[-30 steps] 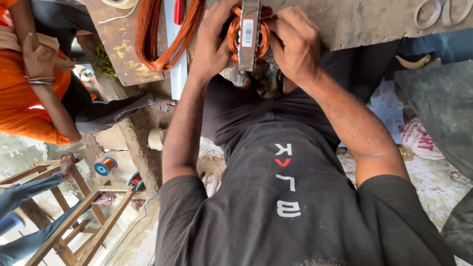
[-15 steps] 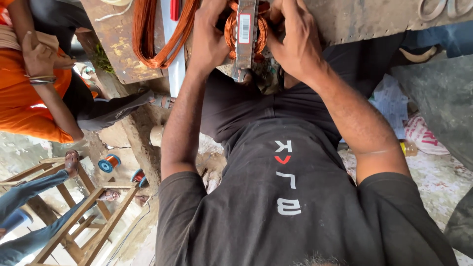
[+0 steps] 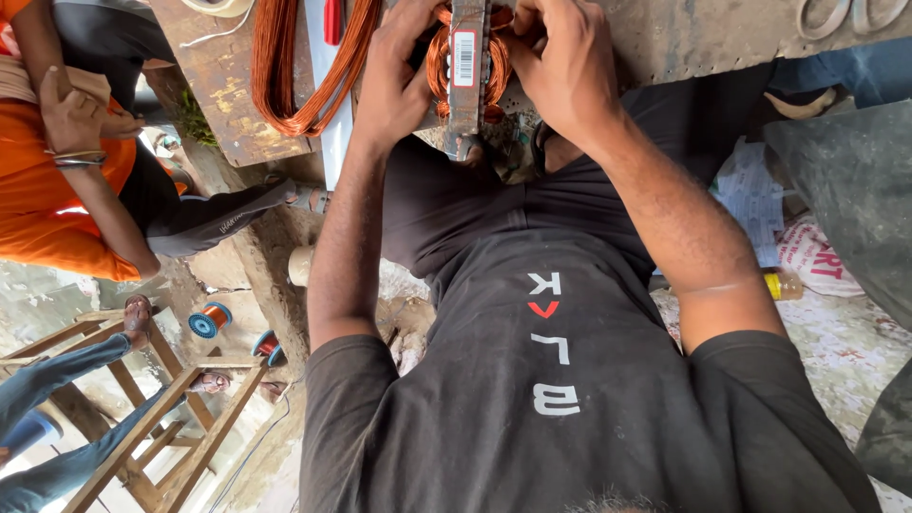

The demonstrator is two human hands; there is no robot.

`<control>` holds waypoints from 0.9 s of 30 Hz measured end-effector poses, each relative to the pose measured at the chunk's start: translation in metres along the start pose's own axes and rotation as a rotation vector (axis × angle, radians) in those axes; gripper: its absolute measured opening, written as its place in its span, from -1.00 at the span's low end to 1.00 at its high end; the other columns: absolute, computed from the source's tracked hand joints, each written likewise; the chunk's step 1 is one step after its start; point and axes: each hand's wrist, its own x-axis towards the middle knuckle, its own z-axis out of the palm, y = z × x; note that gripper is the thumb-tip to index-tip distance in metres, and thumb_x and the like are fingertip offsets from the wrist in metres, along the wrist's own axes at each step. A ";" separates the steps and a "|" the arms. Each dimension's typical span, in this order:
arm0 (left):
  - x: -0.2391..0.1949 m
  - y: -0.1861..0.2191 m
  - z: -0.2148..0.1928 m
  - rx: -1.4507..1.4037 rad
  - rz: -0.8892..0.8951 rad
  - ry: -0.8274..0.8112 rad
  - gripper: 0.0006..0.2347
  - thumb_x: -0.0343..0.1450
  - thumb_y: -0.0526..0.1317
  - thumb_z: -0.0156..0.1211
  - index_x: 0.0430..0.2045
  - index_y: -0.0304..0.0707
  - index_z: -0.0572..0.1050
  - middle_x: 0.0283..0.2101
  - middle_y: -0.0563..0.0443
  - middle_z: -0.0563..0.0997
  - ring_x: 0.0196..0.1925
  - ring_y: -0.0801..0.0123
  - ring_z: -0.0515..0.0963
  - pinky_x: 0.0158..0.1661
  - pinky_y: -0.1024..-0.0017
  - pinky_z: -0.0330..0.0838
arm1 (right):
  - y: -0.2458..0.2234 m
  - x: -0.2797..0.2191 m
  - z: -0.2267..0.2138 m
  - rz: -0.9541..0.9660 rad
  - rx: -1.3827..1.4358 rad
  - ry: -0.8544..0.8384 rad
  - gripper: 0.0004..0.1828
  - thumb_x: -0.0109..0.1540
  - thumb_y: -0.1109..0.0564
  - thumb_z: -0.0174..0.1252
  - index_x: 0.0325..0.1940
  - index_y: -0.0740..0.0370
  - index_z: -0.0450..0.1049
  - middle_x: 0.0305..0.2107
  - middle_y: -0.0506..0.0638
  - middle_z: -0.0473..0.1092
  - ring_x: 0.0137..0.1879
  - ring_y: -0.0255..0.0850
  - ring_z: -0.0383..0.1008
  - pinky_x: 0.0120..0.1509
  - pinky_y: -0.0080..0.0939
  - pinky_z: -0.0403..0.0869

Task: The recorder is winding and insulating copper wire coils into an electric motor stator at a workbench.

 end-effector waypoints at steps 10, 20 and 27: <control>-0.005 0.004 0.006 0.079 -0.009 0.037 -0.59 0.53 -0.36 0.24 0.31 -0.26 0.37 0.27 -0.19 0.55 0.37 -0.03 0.47 0.38 0.15 0.29 | 0.006 0.007 -0.006 0.033 0.027 -0.078 -0.74 0.30 0.40 0.38 -0.22 0.30 0.38 -0.38 0.00 0.46 -0.28 -0.24 0.52 -0.21 -0.26 0.46; -0.024 0.044 0.021 -0.214 -0.150 0.271 -0.71 0.62 -0.23 0.14 0.25 -0.24 0.40 0.12 -0.07 0.64 0.18 0.27 0.62 0.26 0.34 0.46 | -0.009 -0.002 -0.024 0.098 0.231 -0.082 -0.89 0.37 0.37 0.24 -0.02 0.37 0.50 -0.14 0.05 0.53 -0.05 -0.20 0.61 0.03 -0.24 0.62; -0.034 0.095 0.051 -0.103 -0.035 0.516 -0.28 0.45 0.03 0.43 0.40 -0.28 0.12 0.22 -0.07 0.44 0.18 0.27 0.52 0.25 0.39 0.41 | -0.016 -0.027 -0.025 -0.239 -0.149 -0.128 -0.84 0.30 0.30 0.39 -0.07 0.33 0.55 -0.09 0.12 0.51 0.08 0.00 0.54 0.15 -0.06 0.55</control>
